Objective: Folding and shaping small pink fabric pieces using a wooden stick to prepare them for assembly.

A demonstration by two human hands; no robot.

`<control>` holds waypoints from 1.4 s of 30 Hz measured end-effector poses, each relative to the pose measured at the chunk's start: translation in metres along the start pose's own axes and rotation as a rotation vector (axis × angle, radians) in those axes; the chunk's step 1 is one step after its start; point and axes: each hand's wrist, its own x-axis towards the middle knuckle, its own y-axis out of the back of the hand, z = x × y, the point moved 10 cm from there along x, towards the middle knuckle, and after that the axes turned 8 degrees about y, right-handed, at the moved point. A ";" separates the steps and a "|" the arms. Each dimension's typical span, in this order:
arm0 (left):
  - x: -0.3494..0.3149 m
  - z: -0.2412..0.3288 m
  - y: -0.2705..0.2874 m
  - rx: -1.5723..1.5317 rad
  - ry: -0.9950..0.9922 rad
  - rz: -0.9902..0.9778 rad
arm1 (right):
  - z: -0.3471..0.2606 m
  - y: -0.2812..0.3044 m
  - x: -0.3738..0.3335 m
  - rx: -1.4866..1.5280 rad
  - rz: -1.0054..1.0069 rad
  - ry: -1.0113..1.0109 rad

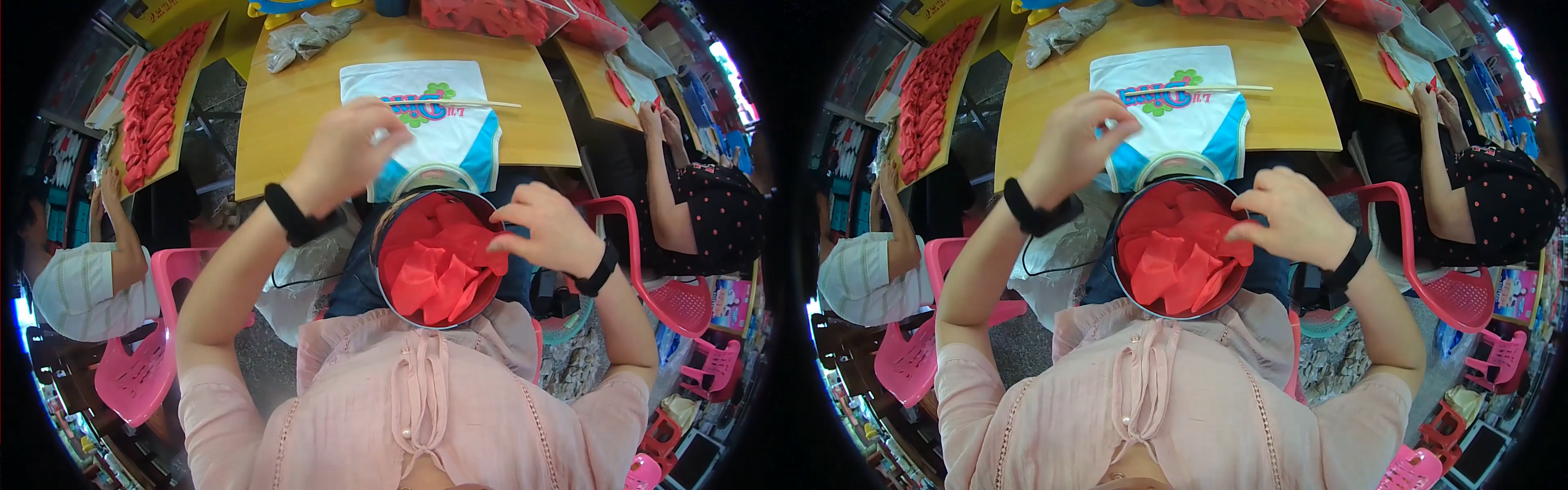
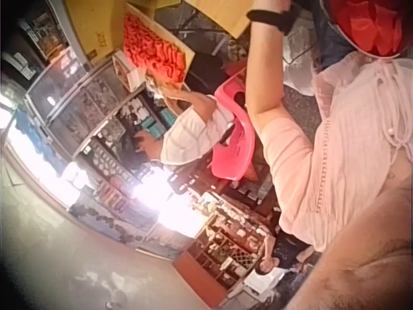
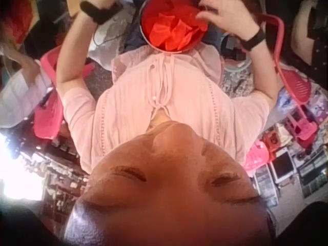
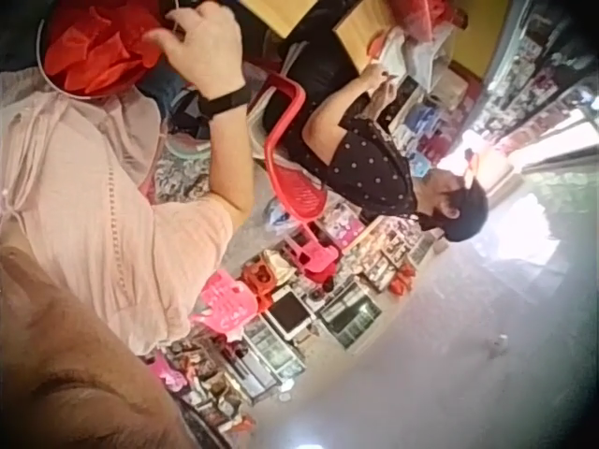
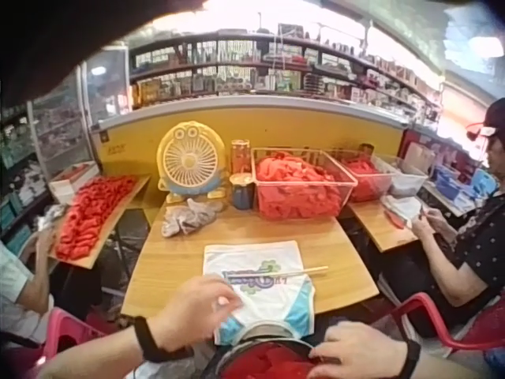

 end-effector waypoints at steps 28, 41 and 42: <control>-0.114 0.054 -0.062 -1.472 0.535 -0.055 | -0.061 -0.002 -0.020 0.657 0.952 -0.193; -0.112 0.045 -0.040 -1.137 0.414 0.173 | -0.064 -0.016 -0.019 0.613 1.044 -0.147; -0.112 0.045 -0.041 -1.139 0.416 0.173 | -0.059 -0.022 -0.019 0.699 1.050 -0.166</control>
